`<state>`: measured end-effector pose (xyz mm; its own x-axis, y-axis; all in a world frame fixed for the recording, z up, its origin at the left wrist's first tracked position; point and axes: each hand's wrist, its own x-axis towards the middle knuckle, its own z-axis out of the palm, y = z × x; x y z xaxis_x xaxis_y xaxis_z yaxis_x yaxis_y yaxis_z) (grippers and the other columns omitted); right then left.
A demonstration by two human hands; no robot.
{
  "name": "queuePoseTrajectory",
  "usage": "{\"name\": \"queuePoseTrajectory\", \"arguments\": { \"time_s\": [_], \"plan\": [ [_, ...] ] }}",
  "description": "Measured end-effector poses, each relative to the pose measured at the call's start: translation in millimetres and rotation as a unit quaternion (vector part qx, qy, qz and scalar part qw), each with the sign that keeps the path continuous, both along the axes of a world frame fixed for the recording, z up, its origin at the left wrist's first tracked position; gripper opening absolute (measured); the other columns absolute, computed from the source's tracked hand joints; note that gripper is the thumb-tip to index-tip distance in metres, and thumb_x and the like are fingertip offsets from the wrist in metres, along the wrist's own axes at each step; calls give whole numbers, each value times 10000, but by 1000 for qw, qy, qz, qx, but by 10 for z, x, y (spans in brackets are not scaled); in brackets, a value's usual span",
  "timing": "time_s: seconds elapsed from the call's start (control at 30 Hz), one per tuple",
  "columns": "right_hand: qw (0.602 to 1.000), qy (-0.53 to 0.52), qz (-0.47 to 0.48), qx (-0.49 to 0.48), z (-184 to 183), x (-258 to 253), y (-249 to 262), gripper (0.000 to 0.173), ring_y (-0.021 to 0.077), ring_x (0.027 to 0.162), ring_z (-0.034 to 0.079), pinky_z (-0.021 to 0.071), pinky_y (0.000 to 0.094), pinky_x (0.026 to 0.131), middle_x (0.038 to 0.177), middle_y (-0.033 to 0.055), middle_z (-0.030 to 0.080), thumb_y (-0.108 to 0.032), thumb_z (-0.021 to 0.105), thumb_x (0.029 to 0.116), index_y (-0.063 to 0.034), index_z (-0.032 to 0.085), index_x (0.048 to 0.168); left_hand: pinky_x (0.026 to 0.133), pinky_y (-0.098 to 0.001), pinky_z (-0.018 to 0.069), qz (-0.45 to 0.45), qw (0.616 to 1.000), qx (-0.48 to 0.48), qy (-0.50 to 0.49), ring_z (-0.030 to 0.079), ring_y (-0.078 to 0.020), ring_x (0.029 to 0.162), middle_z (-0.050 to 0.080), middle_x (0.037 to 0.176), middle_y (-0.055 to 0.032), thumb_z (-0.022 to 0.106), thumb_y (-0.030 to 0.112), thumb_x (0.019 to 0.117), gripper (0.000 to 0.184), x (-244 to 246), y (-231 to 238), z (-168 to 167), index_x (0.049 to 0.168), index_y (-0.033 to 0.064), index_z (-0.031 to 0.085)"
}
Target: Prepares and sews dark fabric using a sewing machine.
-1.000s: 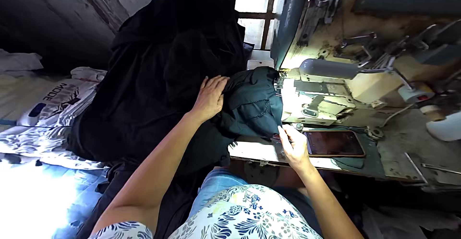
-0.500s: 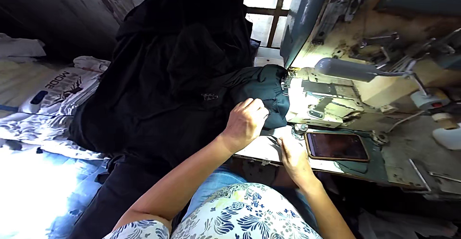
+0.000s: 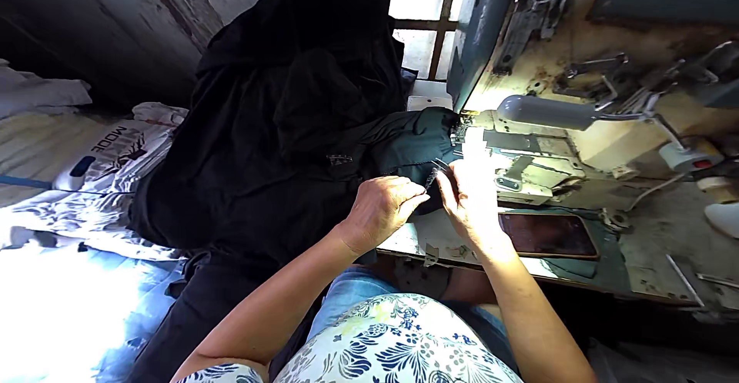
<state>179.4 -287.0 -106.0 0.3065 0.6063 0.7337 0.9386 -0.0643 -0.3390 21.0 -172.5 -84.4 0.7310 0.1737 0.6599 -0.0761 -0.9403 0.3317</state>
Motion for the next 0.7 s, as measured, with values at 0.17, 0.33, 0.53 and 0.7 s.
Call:
{"name": "queuePoseTrajectory", "arguments": {
  "time_s": [0.17, 0.33, 0.53, 0.7],
  "plan": [
    [999, 31, 37, -17, -290, -55, -234, 297, 232, 613, 672, 539, 396, 545, 708, 110, 674, -234, 556, 1021, 7, 703, 926, 754, -359, 533, -45, 993, 51, 100, 695, -181, 814, 735, 828, -46, 629, 280, 976, 262, -81, 38, 14, 939, 75, 787],
    [998, 0, 24, -51, -679, -188, -481, 178, 278, 732, 704, 576, 402, 608, 844, 142, 704, -67, 605, 935, -38, 777, 970, 796, -350, 491, -85, 984, 135, 79, 664, -199, 875, 701, 823, -38, 559, 312, 1011, 311, -33, -164, 289, 870, 93, 729],
    [993, 8, 82, -80, -841, -193, -472, 240, 298, 1010, 708, 570, 424, 890, 1079, 155, 739, -217, 643, 986, -51, 783, 1087, 852, -493, 527, -56, 967, 229, 97, 666, -359, 1121, 695, 1256, -184, 522, 19, 992, 281, 458, 164, 292, 1210, 15, 698],
    [978, 163, 128, 22, -782, -219, -579, 227, 168, 940, 719, 571, 285, 881, 1009, 137, 753, -166, 647, 984, 11, 775, 1046, 612, -488, 485, -70, 940, 286, 170, 624, -376, 798, 602, 830, -169, 532, 15, 946, 141, 192, 248, 494, 872, -4, 650]
  ]
}}
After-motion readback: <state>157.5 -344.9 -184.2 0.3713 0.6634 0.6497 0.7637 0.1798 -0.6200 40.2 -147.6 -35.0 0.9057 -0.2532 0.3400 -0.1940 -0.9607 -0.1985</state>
